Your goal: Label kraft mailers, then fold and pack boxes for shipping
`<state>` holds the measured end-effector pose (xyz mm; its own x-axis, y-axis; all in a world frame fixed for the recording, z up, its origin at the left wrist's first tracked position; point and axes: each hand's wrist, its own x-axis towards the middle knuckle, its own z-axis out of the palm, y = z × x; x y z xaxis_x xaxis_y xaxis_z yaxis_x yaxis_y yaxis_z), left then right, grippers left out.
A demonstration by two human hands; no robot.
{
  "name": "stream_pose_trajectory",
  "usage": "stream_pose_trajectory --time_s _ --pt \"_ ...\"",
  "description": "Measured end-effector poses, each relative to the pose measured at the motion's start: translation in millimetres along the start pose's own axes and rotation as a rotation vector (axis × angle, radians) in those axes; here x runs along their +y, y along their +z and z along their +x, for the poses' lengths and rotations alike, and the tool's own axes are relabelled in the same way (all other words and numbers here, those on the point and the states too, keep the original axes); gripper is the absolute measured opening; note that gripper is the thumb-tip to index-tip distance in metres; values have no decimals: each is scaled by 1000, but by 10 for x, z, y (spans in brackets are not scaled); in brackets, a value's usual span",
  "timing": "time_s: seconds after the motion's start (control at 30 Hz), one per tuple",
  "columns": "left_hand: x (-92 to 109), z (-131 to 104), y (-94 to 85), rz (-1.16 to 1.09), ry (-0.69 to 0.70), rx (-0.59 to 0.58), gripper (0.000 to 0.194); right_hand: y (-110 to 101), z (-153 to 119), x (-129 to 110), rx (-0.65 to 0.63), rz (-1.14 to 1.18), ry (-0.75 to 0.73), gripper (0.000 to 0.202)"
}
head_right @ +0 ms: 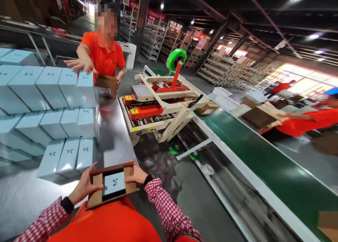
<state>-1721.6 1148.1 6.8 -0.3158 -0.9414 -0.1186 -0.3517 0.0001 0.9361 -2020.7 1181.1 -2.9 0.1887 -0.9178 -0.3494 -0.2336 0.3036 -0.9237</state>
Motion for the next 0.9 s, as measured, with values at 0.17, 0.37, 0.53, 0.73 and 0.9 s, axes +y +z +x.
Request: stream_pose_trajectory --time_s 0.17,0.37,0.53,0.73,0.9 --pt "-197 -247 284 261 222 261 55 -113 163 -97 107 -52 -210 95" --pt "-397 -591 63 590 505 -9 55 -579 -103 -707 -153 -567 -372 52" --pt "-142 -188 352 653 469 143 35 26 -364 -764 -129 -787 -546 70" --pt "62 131 661 544 450 142 38 617 104 -611 -80 -932 -466 106" --pt "-75 -8 267 502 681 148 47 402 275 -567 -169 -1073 -471 97"
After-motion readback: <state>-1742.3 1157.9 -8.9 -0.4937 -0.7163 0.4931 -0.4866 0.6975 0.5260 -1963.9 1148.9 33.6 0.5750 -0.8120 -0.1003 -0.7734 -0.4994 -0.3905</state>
